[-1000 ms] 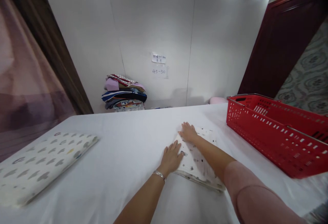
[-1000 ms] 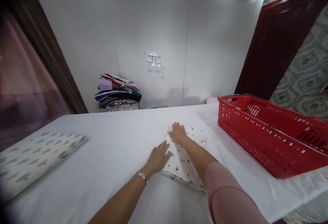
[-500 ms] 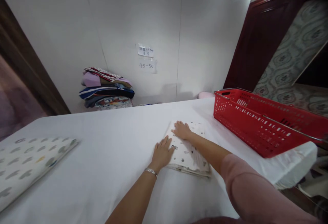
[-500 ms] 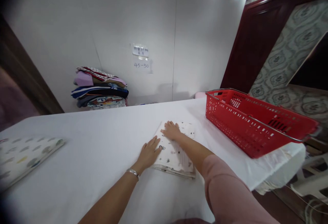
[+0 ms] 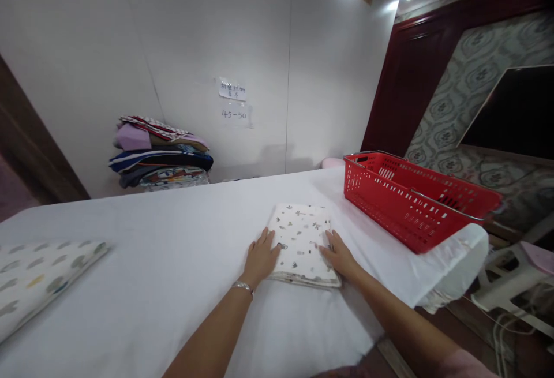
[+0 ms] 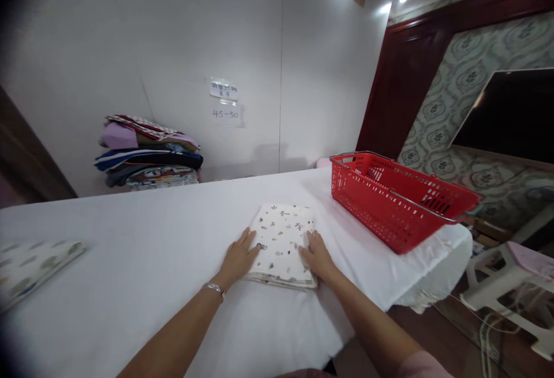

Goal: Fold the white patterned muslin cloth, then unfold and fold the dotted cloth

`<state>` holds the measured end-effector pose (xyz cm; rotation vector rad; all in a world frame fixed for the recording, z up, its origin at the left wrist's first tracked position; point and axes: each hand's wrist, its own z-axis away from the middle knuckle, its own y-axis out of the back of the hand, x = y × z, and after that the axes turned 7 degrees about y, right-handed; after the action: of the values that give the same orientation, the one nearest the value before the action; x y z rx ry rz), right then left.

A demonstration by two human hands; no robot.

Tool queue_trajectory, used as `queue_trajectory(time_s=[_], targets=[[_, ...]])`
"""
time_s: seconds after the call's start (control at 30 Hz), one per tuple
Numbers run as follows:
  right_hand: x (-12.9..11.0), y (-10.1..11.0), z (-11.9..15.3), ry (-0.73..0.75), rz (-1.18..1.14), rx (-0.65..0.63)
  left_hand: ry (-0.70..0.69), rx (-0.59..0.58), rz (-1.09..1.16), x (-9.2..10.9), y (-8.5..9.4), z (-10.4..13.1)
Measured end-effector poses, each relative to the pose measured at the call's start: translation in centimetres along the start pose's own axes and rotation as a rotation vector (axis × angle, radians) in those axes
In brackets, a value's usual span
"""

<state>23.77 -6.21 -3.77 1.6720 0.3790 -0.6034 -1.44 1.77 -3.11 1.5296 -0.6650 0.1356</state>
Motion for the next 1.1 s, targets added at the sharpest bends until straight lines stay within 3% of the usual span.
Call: queue_trajectory(time_s=[0.1,0.17,0.3,0.47,0.63,0.77,0.9,1.1], targets=[[0.5,-0.2,0.9,-0.043,-0.276,0.046,0.056,0.069,0.011,0.6,0.7,0.5],[0.3,-0.1,1.0,-0.028,-0.401,0.051,0.132,0.055,0.043,1.1,1.2,0.9],[-0.5,0.9,0.7,-0.043,-0.590,0.036,0.350,-0.054,0.202,1.5,1.9,1.9],[-0.2,2.8,-0.2,-0.290,-0.934,0.041,0.515,-0.211,0.540,1.6,1.1,4.8],[1.0,4.2,-0.6,-0.391,-0.901,-0.115,0.614,-0.269,0.787,1.7,1.2,6.5],[1.1,4.7,-0.8,-0.428,-0.801,-0.209,0.578,-0.194,0.690,1.4,1.5,5.4],[1.2,4.7,-1.5,-0.407,-0.822,-0.279,0.514,-0.119,0.585,1.1,0.7,4.4],[1.8,3.6,-1.7,-0.308,-1.036,-0.226,0.489,-0.120,0.525,1.5,-0.2,5.0]])
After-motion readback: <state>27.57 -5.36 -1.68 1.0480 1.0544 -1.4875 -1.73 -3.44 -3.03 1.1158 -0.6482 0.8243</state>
